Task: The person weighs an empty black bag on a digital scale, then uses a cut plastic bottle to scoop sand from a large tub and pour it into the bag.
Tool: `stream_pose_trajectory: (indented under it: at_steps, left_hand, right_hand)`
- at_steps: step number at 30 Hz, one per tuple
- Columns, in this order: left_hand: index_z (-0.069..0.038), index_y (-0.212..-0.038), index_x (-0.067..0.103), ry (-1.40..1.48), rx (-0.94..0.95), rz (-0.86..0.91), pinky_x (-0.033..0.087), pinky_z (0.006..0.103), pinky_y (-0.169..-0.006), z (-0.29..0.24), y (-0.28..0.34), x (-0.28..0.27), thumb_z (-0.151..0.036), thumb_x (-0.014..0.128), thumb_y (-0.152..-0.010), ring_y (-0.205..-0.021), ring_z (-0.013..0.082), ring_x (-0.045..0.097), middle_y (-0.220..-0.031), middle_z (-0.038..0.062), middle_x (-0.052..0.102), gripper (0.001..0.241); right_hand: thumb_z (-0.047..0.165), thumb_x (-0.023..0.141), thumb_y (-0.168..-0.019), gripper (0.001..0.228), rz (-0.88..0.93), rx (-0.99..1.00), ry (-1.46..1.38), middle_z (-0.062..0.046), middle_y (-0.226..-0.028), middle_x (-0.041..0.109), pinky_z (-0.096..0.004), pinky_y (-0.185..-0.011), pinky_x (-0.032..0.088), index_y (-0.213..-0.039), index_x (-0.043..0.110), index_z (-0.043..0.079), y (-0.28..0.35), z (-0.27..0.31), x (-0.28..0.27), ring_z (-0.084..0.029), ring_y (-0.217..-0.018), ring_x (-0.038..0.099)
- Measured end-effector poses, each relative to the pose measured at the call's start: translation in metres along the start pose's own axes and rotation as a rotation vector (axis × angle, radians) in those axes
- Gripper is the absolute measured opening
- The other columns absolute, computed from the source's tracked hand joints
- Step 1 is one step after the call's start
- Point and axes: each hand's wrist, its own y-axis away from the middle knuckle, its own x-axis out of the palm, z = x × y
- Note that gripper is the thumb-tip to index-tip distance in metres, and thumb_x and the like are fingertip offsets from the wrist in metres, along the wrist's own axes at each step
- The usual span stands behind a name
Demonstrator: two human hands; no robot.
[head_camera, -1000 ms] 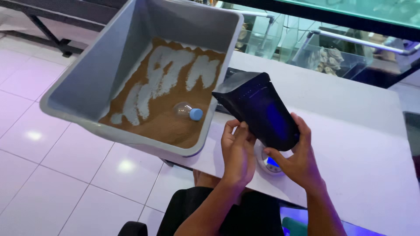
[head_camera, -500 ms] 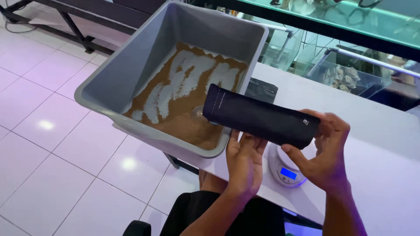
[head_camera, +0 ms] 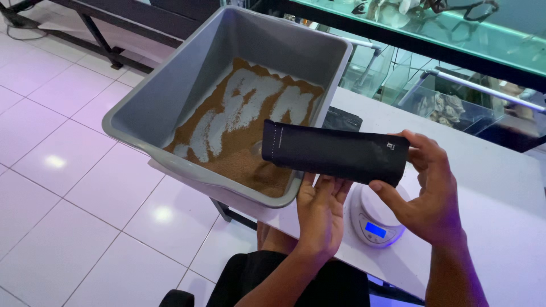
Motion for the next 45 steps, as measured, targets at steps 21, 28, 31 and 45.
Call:
stream_pose_trajectory:
  at_steps: [21, 28, 31, 45]
  left_hand:
    - [0.002, -0.149, 0.059, -0.155, 0.065, -0.299, 0.06, 0.048, -0.115, -0.009, 0.012, 0.01, -0.008, 0.062, -0.111, -0.127, 0.0343, 0.074, -0.143, 0.029, 0.075, 0.04]
    - [-0.007, -0.125, 0.072, -0.555, 0.144, -0.045, 0.058, 0.0383, -0.108, 0.014, -0.004, -0.028, -0.01, 0.071, -0.114, -0.101, 0.0127, 0.073, -0.104, 0.004, 0.079, 0.011]
    - [-0.007, -0.123, 0.072, -0.711, 0.083, 0.081, 0.059, 0.0328, -0.102, 0.028, -0.016, -0.035, -0.009, 0.071, -0.115, -0.096, 0.0103, 0.073, -0.095, 0.004, 0.079, 0.008]
    - [-0.003, -0.136, 0.072, -0.929, -0.082, 0.4, 0.066, 0.0413, -0.107, 0.053, -0.027, -0.025, -0.009, 0.064, -0.117, -0.113, 0.0274, 0.084, -0.122, 0.021, 0.087, 0.021]
  right_hand:
    - [0.006, 0.083, -0.092, 0.106, -0.071, 0.44, -0.216, -0.02, -0.152, 0.056, -0.038, -0.115, 0.05, -0.178, 0.022, 0.016, 0.067, -0.042, 0.043, -0.027, -0.132, 0.065]
    - [0.002, 0.094, -0.085, 0.113, -0.084, 0.479, -0.144, -0.025, -0.139, 0.073, -0.064, -0.136, 0.034, -0.178, 0.029, 0.006, 0.091, -0.075, 0.033, -0.043, -0.144, 0.065]
    - [0.011, 0.099, -0.083, 0.112, -0.078, 0.595, 0.018, -0.027, -0.152, 0.07, -0.072, -0.136, 0.032, -0.175, 0.035, 0.009, 0.096, -0.074, 0.022, -0.05, -0.156, 0.056]
    - [0.014, 0.089, -0.093, 0.091, -0.112, 0.736, 0.058, -0.021, -0.165, 0.065, -0.074, -0.135, 0.035, -0.172, 0.044, 0.01, 0.123, -0.099, 0.005, -0.049, -0.158, 0.053]
